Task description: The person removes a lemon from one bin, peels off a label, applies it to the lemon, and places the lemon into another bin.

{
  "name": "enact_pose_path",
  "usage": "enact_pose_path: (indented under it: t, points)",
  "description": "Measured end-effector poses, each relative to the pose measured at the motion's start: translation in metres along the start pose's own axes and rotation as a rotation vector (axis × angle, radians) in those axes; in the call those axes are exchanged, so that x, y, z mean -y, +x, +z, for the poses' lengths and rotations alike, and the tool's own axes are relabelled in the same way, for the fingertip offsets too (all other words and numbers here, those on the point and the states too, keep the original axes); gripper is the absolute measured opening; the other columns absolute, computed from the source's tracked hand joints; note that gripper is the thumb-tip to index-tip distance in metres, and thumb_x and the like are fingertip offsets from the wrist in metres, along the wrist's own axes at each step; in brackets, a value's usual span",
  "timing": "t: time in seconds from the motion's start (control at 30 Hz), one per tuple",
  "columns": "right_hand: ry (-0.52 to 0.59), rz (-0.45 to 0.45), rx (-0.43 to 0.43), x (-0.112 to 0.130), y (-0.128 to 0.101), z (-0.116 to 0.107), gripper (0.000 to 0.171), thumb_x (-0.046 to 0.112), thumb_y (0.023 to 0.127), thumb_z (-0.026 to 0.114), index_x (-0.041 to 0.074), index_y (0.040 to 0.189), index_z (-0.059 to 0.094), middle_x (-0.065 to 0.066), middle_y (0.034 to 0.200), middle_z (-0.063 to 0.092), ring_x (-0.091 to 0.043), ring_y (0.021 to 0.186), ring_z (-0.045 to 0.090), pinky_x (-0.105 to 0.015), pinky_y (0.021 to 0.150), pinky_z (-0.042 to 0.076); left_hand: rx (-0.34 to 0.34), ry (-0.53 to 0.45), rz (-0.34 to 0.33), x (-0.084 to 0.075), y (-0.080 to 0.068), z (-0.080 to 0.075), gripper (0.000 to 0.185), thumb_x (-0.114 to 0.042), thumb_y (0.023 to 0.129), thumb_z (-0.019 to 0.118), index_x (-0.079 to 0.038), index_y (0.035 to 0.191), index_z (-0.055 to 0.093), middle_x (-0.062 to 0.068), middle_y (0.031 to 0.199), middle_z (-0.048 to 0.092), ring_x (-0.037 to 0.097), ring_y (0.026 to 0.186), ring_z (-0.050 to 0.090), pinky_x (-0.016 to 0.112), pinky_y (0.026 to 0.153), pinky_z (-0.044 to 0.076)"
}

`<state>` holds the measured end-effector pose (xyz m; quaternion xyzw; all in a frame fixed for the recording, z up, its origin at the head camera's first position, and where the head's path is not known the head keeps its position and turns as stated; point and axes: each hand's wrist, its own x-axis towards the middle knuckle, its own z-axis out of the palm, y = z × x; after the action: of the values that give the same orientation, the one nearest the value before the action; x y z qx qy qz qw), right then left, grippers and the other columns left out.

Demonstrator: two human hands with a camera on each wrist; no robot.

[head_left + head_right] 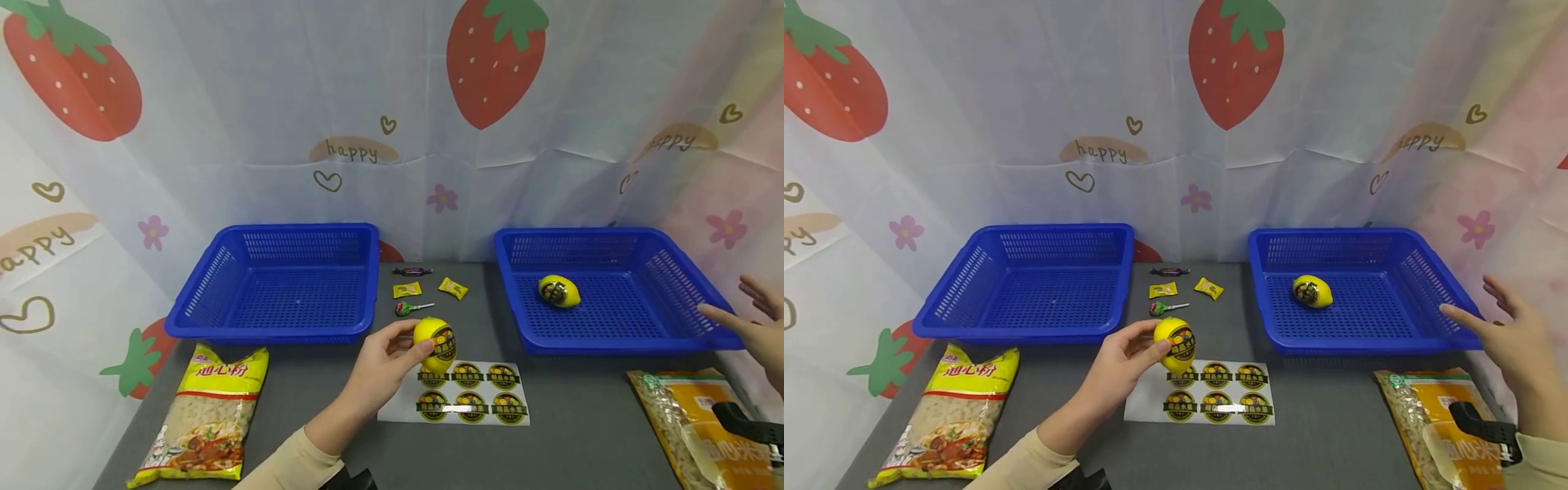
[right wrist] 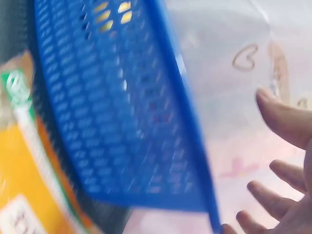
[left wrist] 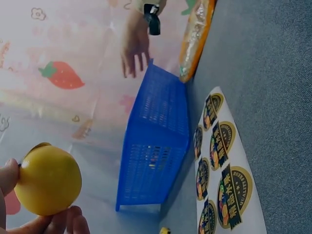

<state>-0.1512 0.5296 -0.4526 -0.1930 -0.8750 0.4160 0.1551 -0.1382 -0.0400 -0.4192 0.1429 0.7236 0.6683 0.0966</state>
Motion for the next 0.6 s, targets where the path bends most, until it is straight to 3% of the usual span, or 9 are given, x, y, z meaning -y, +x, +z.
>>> enact_pose_path:
  t: [0.1,0.17,0.27,0.4,0.5,0.6]
  points:
    - [-0.054,0.047,0.038,-0.057,0.024,-0.002,0.096,0.048,0.095,0.065,0.043,0.159,-0.007,-0.013,0.169,-0.014,-0.053,0.15,-0.014,-0.082,0.106,0.001,0.008,-0.009,0.001,0.0,0.001,0.001,0.047,-0.03,0.096,0.072,-0.009,0.136,0.061,0.012,0.12,0.069,0.021,0.106,0.069,0.024,0.088,0.057]
    - [-0.077,0.067,0.066,-0.072,0.026,-0.002,0.1,0.05,0.095,0.065,0.041,0.158,-0.012,-0.017,0.167,-0.018,-0.056,0.148,-0.013,-0.083,0.103,0.004,0.016,0.002,0.001,0.0,0.002,0.002,0.047,-0.032,0.096,0.072,-0.009,0.136,0.061,0.011,0.119,0.069,0.02,0.105,0.069,0.024,0.088,0.057]
    - [-0.051,0.053,0.128,-0.051,0.008,-0.003,0.101,0.044,0.099,0.061,0.022,0.159,-0.016,-0.028,0.163,-0.018,-0.062,0.145,-0.008,-0.079,0.106,0.007,0.028,0.021,-0.004,0.0,0.004,0.004,0.048,-0.035,0.095,0.071,-0.009,0.135,0.062,0.01,0.119,0.07,0.02,0.104,0.069,0.024,0.087,0.057]
    - [-0.022,0.009,0.222,-0.002,-0.022,-0.003,0.093,0.037,0.104,0.055,0.001,0.158,-0.012,-0.043,0.158,0.0,-0.056,0.141,0.021,-0.071,0.112,0.012,0.039,0.026,-0.012,-0.001,0.01,0.008,0.048,-0.038,0.095,0.071,-0.012,0.135,0.063,0.008,0.119,0.07,0.019,0.105,0.069,0.026,0.087,0.058]
    - [-0.036,0.0,0.244,0.012,-0.03,-0.001,0.088,0.036,0.105,0.052,0.001,0.159,-0.006,-0.045,0.155,0.013,-0.038,0.131,0.036,-0.062,0.118,0.016,0.056,-0.01,-0.029,-0.006,0.02,0.014,0.046,-0.037,0.095,0.072,-0.013,0.133,0.064,0.007,0.119,0.07,0.018,0.106,0.069,0.032,0.089,0.058]
    - [-0.005,0.009,0.257,0.011,-0.029,0.0,0.088,0.035,0.106,0.051,0.003,0.158,-0.012,-0.044,0.157,0.006,-0.045,0.137,0.031,-0.061,0.117,0.015,0.082,-0.061,-0.058,-0.014,0.033,0.026,0.044,-0.033,0.096,0.071,-0.008,0.132,0.064,0.009,0.12,0.07,0.019,0.105,0.07,0.035,0.09,0.059]
